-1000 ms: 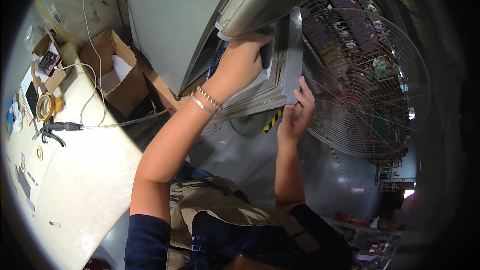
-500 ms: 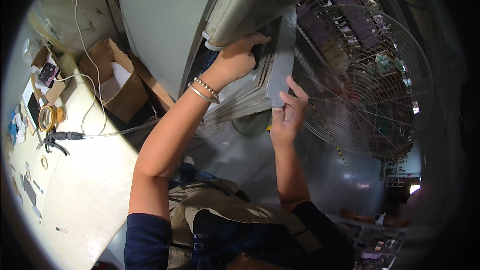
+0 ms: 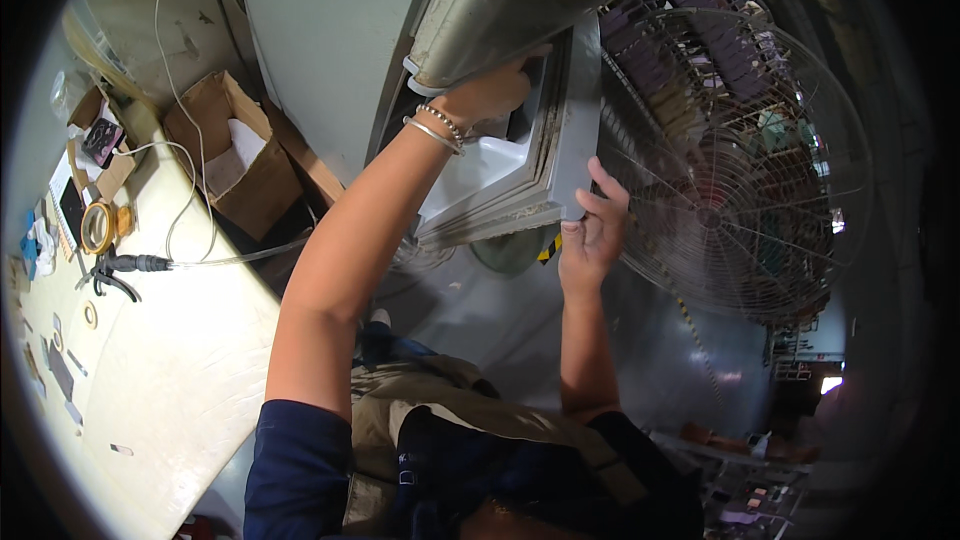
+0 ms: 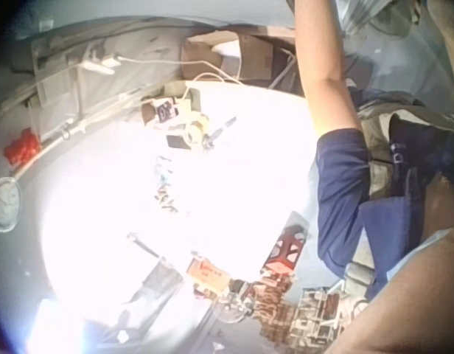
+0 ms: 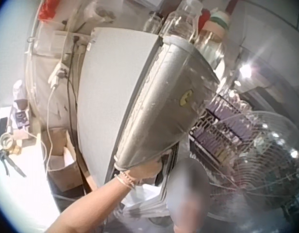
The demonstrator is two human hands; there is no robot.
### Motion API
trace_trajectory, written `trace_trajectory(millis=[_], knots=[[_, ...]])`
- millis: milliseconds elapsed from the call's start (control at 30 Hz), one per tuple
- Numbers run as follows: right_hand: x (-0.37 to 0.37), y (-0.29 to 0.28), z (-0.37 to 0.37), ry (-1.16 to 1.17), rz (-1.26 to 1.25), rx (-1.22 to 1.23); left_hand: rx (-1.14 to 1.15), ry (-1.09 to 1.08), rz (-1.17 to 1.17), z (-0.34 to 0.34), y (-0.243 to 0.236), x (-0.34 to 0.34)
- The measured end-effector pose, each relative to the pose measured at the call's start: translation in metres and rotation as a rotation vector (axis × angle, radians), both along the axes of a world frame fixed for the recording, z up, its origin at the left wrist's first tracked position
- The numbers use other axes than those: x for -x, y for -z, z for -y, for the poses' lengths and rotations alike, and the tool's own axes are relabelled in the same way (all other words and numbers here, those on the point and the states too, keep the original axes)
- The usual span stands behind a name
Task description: The person retrieves a guitar body from a rack and sands the headstock and neck with sandpaper. They rotate the guitar to access different surfaces, then place it back on the rack. Another person is visible working on a separate guitar body in the background.
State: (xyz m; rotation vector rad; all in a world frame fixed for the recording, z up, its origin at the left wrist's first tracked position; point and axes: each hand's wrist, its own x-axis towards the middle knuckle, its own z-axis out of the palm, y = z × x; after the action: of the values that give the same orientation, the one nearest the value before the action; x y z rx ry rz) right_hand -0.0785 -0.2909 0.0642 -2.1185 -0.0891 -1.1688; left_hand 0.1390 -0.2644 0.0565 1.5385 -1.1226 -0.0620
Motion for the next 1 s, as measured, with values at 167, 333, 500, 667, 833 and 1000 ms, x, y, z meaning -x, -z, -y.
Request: trace_trajectory(millis=[167,333,500,667,833,1000], knots=[[-0.011,-0.005,-0.005,0.004,-0.072,0.012,0.042,-0.087,0.226,0.001,-0.002,-0.010],[-0.010,-0.007,-0.001,-0.003,-0.072,0.078,0.202,-0.232,0.041,-0.057,-0.003,0.036],[-0.009,-0.007,-0.005,0.010,-0.028,0.061,0.243,-0.384,-0.088,-0.129,0.033,0.110],[-0.010,-0.008,-0.007,-0.023,-0.023,0.043,0.238,-0.392,-0.096,-0.124,0.031,0.130],[-0.008,-0.007,-0.004,-0.029,-0.069,-0.010,0.231,-0.354,0.029,-0.123,0.009,0.123],[-0.010,-0.005,-0.006,-0.023,-0.046,-0.019,0.355,-0.293,-0.175,-0.111,0.006,0.129]])
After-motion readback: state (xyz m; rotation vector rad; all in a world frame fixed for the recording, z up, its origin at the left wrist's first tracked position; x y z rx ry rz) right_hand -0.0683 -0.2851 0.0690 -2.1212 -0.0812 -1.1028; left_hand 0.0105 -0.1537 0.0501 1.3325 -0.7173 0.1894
